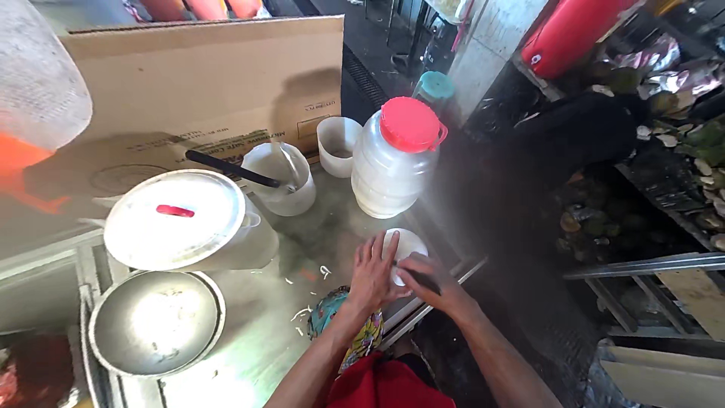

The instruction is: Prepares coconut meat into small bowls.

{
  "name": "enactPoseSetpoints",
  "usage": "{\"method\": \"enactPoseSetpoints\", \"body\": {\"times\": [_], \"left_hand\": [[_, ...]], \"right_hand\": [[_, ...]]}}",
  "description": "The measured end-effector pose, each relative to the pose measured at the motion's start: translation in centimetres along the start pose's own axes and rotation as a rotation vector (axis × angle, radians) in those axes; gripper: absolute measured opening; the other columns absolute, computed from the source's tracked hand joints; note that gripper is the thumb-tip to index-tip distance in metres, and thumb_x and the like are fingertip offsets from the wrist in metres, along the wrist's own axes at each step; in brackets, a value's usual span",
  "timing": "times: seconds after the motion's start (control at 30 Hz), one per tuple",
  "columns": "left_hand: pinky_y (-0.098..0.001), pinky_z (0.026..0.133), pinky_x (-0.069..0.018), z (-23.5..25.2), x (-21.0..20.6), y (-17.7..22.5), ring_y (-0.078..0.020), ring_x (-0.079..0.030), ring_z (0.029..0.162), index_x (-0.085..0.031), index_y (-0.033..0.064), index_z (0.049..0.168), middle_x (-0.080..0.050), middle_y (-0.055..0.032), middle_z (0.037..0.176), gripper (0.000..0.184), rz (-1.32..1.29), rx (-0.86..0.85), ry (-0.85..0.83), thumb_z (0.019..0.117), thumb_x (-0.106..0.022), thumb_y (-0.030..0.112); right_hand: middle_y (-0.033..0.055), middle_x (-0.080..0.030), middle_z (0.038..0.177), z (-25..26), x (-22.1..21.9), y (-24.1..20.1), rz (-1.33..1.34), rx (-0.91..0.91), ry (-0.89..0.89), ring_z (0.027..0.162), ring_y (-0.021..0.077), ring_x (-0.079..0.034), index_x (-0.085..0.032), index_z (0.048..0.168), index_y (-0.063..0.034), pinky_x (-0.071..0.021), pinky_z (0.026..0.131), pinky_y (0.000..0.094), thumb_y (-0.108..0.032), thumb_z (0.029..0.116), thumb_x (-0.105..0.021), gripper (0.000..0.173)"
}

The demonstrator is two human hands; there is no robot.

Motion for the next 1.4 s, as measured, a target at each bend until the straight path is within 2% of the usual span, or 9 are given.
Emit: {"method": "enactPoseSetpoints", "body": {"times": [0.13, 0.27, 0.37, 0.57, 0.7, 0.87, 1.1, 1.23, 1.4], "left_hand": [[-0.0651, 0.11, -0.0355, -0.1, -0.1, 0.1, -0.0439, -0.04, 0.144, -0.03, 0.0191, 0.162, -0.037, -0.0204, 0.161, 0.129, 0.036, 0.013, 0.0, 0.0592, -0.073, 0.084], [-0.064, 0.111, -0.0352, 0.0, -0.2, 0.0, -0.0435, -0.038, 0.145, -0.029, 0.0202, 0.162, -0.035, -0.0196, 0.162, 0.13, 0.032, 0.015, -0.005, 0.0579, -0.075, 0.083], [-0.0646, 0.11, -0.0366, -0.1, -0.3, 0.0, -0.0441, -0.04, 0.143, -0.031, 0.02, 0.162, -0.037, -0.0199, 0.161, 0.13, 0.032, -0.007, 0.023, 0.0571, -0.073, 0.085], [-0.0645, 0.107, -0.0388, -0.1, 0.2, 0.3, -0.0452, -0.043, 0.14, -0.033, 0.0169, 0.161, -0.04, -0.0213, 0.159, 0.126, 0.039, -0.02, 0.057, 0.0584, -0.078, 0.075], [-0.065, 0.105, -0.0411, -0.2, 0.5, 0.6, -0.046, -0.046, 0.138, -0.035, 0.0136, 0.16, -0.043, -0.0215, 0.157, 0.133, 0.041, -0.022, 0.099, 0.051, -0.083, 0.074], [-0.0647, 0.108, -0.0394, -0.2, 0.4, 0.4, -0.0452, -0.045, 0.139, -0.036, 0.0058, 0.158, -0.043, -0.0225, 0.157, 0.137, 0.056, -0.003, 0.093, 0.0506, -0.082, 0.077], [-0.0653, 0.108, -0.0392, -0.5, 1.2, 0.8, -0.0474, -0.044, 0.14, -0.037, 0.0039, 0.157, -0.043, -0.0218, 0.158, 0.135, 0.032, 0.058, 0.069, 0.051, -0.086, 0.072], [-0.0645, 0.109, -0.0385, -0.6, 1.3, 0.6, -0.0453, -0.042, 0.143, -0.035, 0.0063, 0.159, -0.04, -0.02, 0.16, 0.136, 0.022, 0.076, 0.025, 0.0535, -0.084, 0.075], [-0.0634, 0.11, -0.0381, -0.7, 0.8, 0.3, -0.0437, -0.041, 0.144, -0.034, 0.0087, 0.16, -0.038, -0.0202, 0.161, 0.128, 0.047, 0.054, 0.016, 0.0623, -0.074, 0.081]], "right_hand": [[0.0097, -0.07, 0.103, -0.8, 0.7, 0.1, -0.032, -0.047, -0.222, 0.096, 0.0206, -0.068, -0.074, 0.114, -0.0102, -0.057, 0.087, 0.0407, -0.034, 0.1055, -0.054, 0.032], [0.007, -0.071, 0.107, 0.3, 2.9, 2.9, -0.107, -0.182, -0.049, 0.098, 0.0192, -0.069, -0.074, 0.113, -0.014, -0.0572, 0.087, 0.0416, -0.038, 0.1057, -0.052, 0.033], [0.0091, -0.071, 0.101, 1.1, 1.5, 1.3, -0.072, -0.059, 0.041, 0.095, 0.02, -0.069, -0.075, 0.11, -0.0097, -0.0583, 0.085, 0.0399, -0.035, 0.1055, -0.054, 0.033], [0.0122, -0.07, 0.099, 0.6, -0.4, -3.0, -0.002, 0.088, -0.24, 0.092, 0.0231, -0.069, -0.073, 0.11, -0.0056, -0.0575, 0.084, 0.0415, -0.032, 0.1058, -0.055, 0.033], [0.0132, -0.069, 0.102, 1.4, 0.0, -2.6, -0.026, 0.087, -0.275, 0.096, 0.025, -0.068, -0.073, 0.111, -0.0062, -0.0557, 0.086, 0.0433, -0.03, 0.1057, -0.055, 0.031], [0.0134, -0.066, 0.095, 2.9, 0.5, -1.3, -0.103, 0.173, -0.141, 0.092, 0.0266, -0.066, -0.073, 0.107, -0.0076, -0.0559, 0.08, 0.0419, -0.028, 0.1064, -0.053, 0.029], [0.0106, -0.071, 0.097, 0.3, 3.3, 1.0, -0.1, 0.061, 0.118, 0.091, 0.0232, -0.07, -0.075, 0.102, -0.0107, -0.059, 0.08, 0.0433, -0.027, 0.1032, -0.058, 0.024], [0.011, -0.07, 0.09, -2.5, 2.8, -0.8, -0.237, 0.012, 0.162, 0.08, 0.0254, -0.071, -0.074, 0.098, -0.0098, -0.0598, 0.068, 0.0466, -0.026, 0.1014, -0.059, 0.023], [0.0156, -0.074, 0.101, -2.3, 1.0, -2.8, -0.08, -0.174, -0.029, 0.096, 0.031, -0.072, -0.076, 0.104, -0.0049, -0.0571, 0.086, 0.054, -0.026, 0.1022, -0.058, 0.028]]}}
Point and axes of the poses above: each hand's wrist, its own z-axis towards the middle knuckle, its own x-axis out of the back of the hand, y = z × x, the point moved 9 cm from there along z, towards the middle knuckle
